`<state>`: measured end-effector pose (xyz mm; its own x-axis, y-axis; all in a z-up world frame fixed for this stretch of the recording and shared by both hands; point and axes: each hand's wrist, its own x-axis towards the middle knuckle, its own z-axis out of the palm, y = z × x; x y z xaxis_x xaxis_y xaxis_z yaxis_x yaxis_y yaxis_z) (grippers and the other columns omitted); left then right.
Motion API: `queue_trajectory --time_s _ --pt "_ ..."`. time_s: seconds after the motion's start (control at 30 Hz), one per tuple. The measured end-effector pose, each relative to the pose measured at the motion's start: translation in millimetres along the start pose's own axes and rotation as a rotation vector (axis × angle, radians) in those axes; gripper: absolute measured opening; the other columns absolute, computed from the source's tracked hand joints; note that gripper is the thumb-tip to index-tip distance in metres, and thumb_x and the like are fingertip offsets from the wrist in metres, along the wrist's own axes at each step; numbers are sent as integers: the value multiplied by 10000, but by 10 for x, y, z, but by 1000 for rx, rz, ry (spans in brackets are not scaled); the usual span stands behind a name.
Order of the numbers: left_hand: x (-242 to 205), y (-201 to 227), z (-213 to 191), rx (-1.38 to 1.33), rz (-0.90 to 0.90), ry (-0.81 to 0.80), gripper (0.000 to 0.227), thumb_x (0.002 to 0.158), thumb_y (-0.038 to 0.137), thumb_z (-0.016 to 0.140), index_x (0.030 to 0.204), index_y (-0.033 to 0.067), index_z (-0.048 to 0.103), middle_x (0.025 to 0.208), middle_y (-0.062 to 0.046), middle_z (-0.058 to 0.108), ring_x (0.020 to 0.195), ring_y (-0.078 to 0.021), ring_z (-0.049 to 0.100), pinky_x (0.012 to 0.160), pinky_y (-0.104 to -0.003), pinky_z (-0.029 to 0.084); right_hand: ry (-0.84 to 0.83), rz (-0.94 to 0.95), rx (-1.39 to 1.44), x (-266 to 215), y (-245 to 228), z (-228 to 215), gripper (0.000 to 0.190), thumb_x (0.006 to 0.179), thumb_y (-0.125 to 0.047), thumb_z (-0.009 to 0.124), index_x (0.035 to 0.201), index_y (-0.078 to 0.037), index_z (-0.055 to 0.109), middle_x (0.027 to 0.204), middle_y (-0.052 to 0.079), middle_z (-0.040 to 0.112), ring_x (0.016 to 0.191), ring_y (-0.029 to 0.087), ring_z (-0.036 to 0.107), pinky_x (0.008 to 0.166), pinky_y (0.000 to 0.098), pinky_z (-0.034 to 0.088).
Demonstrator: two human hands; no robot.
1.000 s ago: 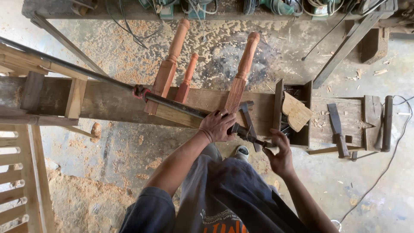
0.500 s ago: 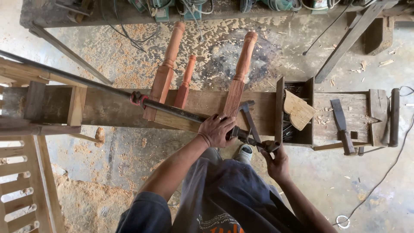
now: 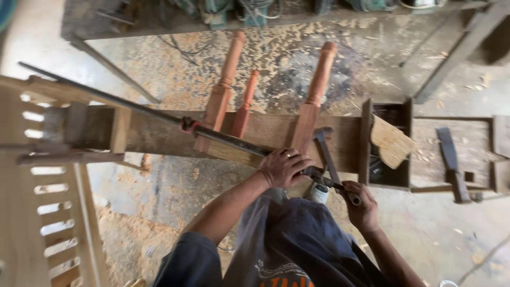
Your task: The person tightens a long bar clamp across a wooden chair frame with turned spindles, using a hammer to seat the clamp and adjust the frame joints. They reposition the clamp, hammer the wood into alignment, and finally loosen and remove the clamp from the assembled chair frame.
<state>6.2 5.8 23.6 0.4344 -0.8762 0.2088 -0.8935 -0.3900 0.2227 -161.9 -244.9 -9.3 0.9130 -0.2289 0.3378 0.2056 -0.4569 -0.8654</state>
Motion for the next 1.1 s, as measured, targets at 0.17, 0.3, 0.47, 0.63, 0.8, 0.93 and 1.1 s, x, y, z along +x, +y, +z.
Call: queue_trajectory --time_s 0.17,0.3,0.47,0.63,0.8,0.93,1.1 --pt "54 43 -55 49 27 58 483 987 537 550 1273 154 622 1241 -18 646 1123 -218 599 976 -411 491 -91 -104 -96 48 100 -76 294 802 37 794 1034 -30 627 1112 146 727 984 302 713 813 373 580" --pt "40 28 -52 -34 47 8 459 1019 496 552 1309 151 635 1233 -27 643 1113 -230 594 983 -408 491 -102 -140 -125 114 15 -144 290 801 70 761 1035 -39 629 1131 150 712 1040 323 703 843 386 582" --pt "57 44 -171 -15 29 5 440 986 459 587 1319 178 641 1251 5 654 1117 -220 596 983 -401 482 -107 -309 -206 162 47 -149 328 733 43 711 1030 -73 633 1169 116 698 1115 364 681 892 446 564" --pt "42 35 -161 -42 26 -16 520 933 510 651 1323 167 637 1253 1 657 1118 -214 591 983 -395 487 -135 -423 -396 112 195 -184 365 697 -30 732 1032 -138 636 1187 72 685 1053 342 654 813 459 545" --pt "13 33 -61 -10 7 2 560 868 526 692 1314 190 646 1234 8 661 1096 -208 588 947 -382 503 -38 -279 -441 -127 493 -37 300 915 -114 721 1180 -229 641 1232 131 593 1057 299 604 783 374 543" --pt "-7 26 17 12 -4 -3 494 898 489 688 1295 197 653 1198 22 661 1061 -185 591 914 -388 513 -120 1010 415 87 213 -205 390 964 -268 547 1333 -151 506 1134 83 664 941 194 648 760 368 566" --pt "-37 44 -35 -14 -2 33 490 919 499 680 1310 207 642 1194 40 648 1104 -198 594 953 -386 520 -347 1041 546 110 93 -214 399 953 -222 665 1295 -25 605 1042 99 726 892 172 631 804 356 520"
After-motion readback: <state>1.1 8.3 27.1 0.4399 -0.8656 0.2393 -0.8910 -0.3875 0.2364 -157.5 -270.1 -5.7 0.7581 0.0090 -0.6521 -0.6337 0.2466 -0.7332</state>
